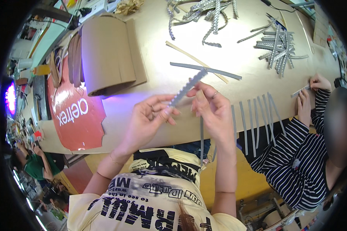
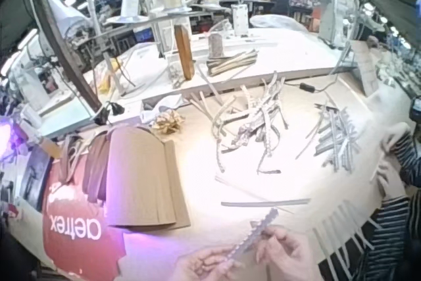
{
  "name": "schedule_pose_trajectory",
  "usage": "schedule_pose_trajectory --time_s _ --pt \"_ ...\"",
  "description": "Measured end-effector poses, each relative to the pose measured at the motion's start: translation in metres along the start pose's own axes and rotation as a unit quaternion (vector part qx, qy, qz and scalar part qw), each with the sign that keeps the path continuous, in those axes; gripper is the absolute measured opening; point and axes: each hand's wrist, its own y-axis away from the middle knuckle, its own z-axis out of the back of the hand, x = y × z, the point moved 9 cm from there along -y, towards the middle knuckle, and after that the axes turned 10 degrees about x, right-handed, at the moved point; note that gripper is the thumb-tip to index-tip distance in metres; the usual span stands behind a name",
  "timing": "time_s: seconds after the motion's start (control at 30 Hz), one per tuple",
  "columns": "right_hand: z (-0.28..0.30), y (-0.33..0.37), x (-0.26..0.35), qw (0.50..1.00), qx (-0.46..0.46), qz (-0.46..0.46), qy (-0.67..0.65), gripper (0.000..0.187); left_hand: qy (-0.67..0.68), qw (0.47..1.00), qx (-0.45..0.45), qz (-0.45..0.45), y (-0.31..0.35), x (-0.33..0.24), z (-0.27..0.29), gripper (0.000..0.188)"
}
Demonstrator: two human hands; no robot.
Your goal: The person repeatedly picks up silver braided cords and flat strips, aligns them on the table, and folds the strips over the cords. The person handles multiple items one at a time, placing finished units aside on the table.
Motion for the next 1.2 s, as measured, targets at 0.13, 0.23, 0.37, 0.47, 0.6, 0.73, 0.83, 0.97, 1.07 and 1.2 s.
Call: schedule_pose_trajectory --time_s 0.13,0.23,0.37,0.47,0.6,0.73,0.83,0.97,1.07,1.2 --pt "-0.006 -0.007 0.021 1.000 -0.010 0.001 0.011 0.040 0.000 0.994 0.082 0.067 0.013 0.006 -0.022 0.028" --pt "-0.011 -0.007 0.029 0.999 0.025 -0.027 0.011 0.040 0.000 0.985 0.116 0.126 0.029 0.007 -0.029 0.027" --pt "-0.017 -0.004 0.031 0.997 0.062 -0.051 0.024 0.041 -0.065 0.980 0.145 0.117 0.044 -0.002 -0.034 0.026" --pt "-0.019 -0.005 0.026 0.994 0.072 -0.073 0.040 0.040 -0.086 0.976 0.167 0.108 0.044 -0.004 -0.032 0.028" --pt "-0.008 -0.008 0.024 0.993 0.000 -0.080 0.081 0.040 0.001 0.986 0.137 0.091 0.034 0.002 -0.024 0.031" --pt "0.004 -0.008 0.040 0.993 -0.044 -0.042 0.097 0.038 0.024 0.983 0.149 0.104 0.031 0.004 -0.024 0.032" --pt "0.006 -0.006 0.044 0.993 -0.044 -0.048 0.095 0.037 0.017 0.975 0.175 0.133 0.037 0.003 -0.025 0.031" --pt "-0.003 -0.006 0.037 0.995 0.008 -0.073 0.074 0.038 -0.069 0.965 0.229 0.110 0.050 -0.006 -0.033 0.027" --pt "-0.005 -0.003 0.030 0.991 0.019 -0.094 0.093 0.038 -0.091 0.950 0.275 0.121 0.055 -0.004 -0.038 0.030" --pt "-0.002 -0.001 0.024 0.986 0.010 -0.111 0.128 0.041 -0.090 0.937 0.317 0.114 0.054 -0.001 -0.041 0.037"
